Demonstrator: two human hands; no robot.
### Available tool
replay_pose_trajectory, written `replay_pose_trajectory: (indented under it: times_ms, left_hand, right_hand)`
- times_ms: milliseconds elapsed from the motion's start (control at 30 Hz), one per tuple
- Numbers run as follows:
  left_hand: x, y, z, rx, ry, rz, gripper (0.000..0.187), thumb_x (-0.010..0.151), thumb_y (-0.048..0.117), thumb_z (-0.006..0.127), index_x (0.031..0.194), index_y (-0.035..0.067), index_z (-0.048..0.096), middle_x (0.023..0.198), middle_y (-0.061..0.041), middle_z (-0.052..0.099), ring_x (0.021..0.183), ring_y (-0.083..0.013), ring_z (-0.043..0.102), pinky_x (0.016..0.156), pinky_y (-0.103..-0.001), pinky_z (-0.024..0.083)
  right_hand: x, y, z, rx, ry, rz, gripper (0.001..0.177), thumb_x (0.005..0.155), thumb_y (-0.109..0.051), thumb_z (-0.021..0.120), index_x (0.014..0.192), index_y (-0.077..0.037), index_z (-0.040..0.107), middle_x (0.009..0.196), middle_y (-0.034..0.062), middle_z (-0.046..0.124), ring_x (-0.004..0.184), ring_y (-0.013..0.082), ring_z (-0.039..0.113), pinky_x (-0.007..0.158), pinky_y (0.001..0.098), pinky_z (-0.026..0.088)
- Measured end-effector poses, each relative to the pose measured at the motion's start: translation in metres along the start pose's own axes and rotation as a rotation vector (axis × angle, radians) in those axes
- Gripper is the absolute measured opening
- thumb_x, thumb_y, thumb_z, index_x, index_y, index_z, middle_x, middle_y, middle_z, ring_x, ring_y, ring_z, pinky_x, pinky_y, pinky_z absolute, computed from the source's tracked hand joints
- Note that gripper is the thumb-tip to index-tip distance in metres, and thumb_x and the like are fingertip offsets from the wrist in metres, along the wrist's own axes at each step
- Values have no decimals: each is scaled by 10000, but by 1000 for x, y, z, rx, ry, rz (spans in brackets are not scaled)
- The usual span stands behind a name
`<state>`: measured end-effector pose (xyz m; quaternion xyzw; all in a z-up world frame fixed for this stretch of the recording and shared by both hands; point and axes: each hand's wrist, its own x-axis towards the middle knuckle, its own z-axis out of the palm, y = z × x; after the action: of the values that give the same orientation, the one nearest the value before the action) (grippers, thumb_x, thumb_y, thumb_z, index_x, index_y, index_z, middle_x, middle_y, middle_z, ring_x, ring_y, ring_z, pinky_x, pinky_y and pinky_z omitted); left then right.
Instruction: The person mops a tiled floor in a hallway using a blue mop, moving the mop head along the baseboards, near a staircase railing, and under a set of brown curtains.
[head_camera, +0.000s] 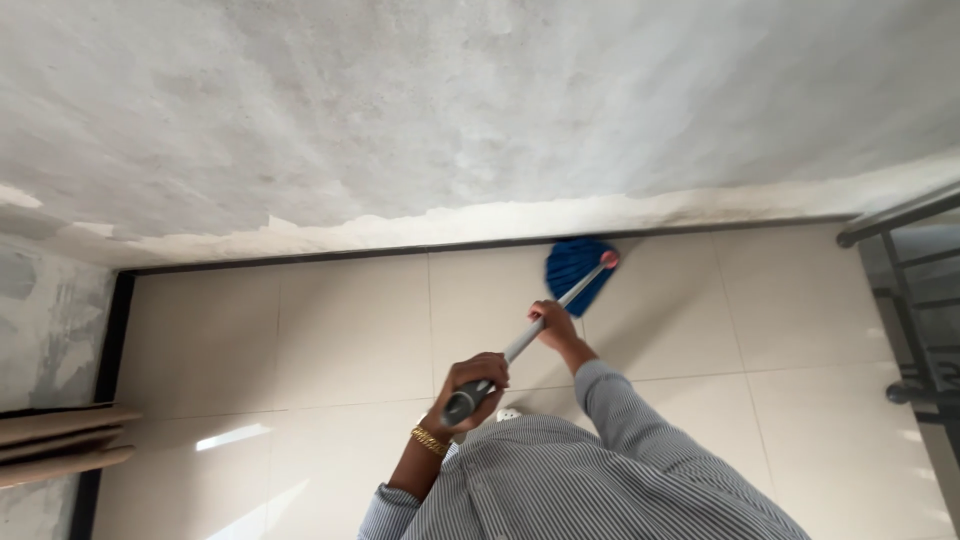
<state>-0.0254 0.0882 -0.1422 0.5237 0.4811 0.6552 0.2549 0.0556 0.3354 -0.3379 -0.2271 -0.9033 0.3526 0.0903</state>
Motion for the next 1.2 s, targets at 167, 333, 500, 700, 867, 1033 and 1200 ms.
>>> replay_pose_trajectory:
  times_ms: [167,333,500,700,867,1033,1200]
  left_hand:
    - [-23,39,-61,60,81,-51,179,746,-47,666,903,39,661,858,-119,688,869,-269,690,914,-452,577]
    - [-48,130,-116,318,188,-40,146,670,27,707,809,61,673,802,-117,704,809,-276,739,826,-417,615]
    - [-47,153,-142,474,197,-20,141,637,69,733,756,88,660,668,-63,696,694,-246,749,753,-389,632]
    - [-48,132,-185,261,235,71,147,666,93,726,757,101,611,672,-45,654,673,-218,720,790,-398,656]
    - [-27,41,-165,118,121,51,149,727,39,673,855,42,598,865,-102,673,808,-255,700,807,-404,597]
    - [-14,5,-148,-33,-26,-24,152,717,-18,619,856,37,592,851,-98,637,807,-263,652,799,-391,561]
    - [5,41,-172,-66,-61,34,151,691,0,642,835,41,624,799,-103,670,708,-219,672,699,-343,575]
  right_hand:
    - [30,-44,57,122,-8,-160,112,787,0,662,839,-96,689,804,84,711,797,295,668,760,413,506]
    - [53,-146,157,362,-140,-225,63,873,-65,697,922,-101,714,878,73,747,847,260,705,815,401,531]
    - [73,-228,184,339,-298,-262,96,948,-160,700,1012,-89,711,981,82,740,980,268,681,893,416,524]
    - [72,-225,153,145,-280,15,201,932,-323,712,993,-131,701,990,63,730,960,258,708,861,422,534]
    - [81,-110,114,41,-145,195,184,906,-296,727,1018,-151,711,984,75,752,954,286,722,859,420,554]
    - [66,-62,89,-38,-36,221,153,918,-249,721,1000,-120,715,966,108,719,907,318,694,824,429,552]
    - [31,-95,104,-65,-59,250,186,931,-276,758,861,-104,744,910,113,745,930,326,688,838,451,533]
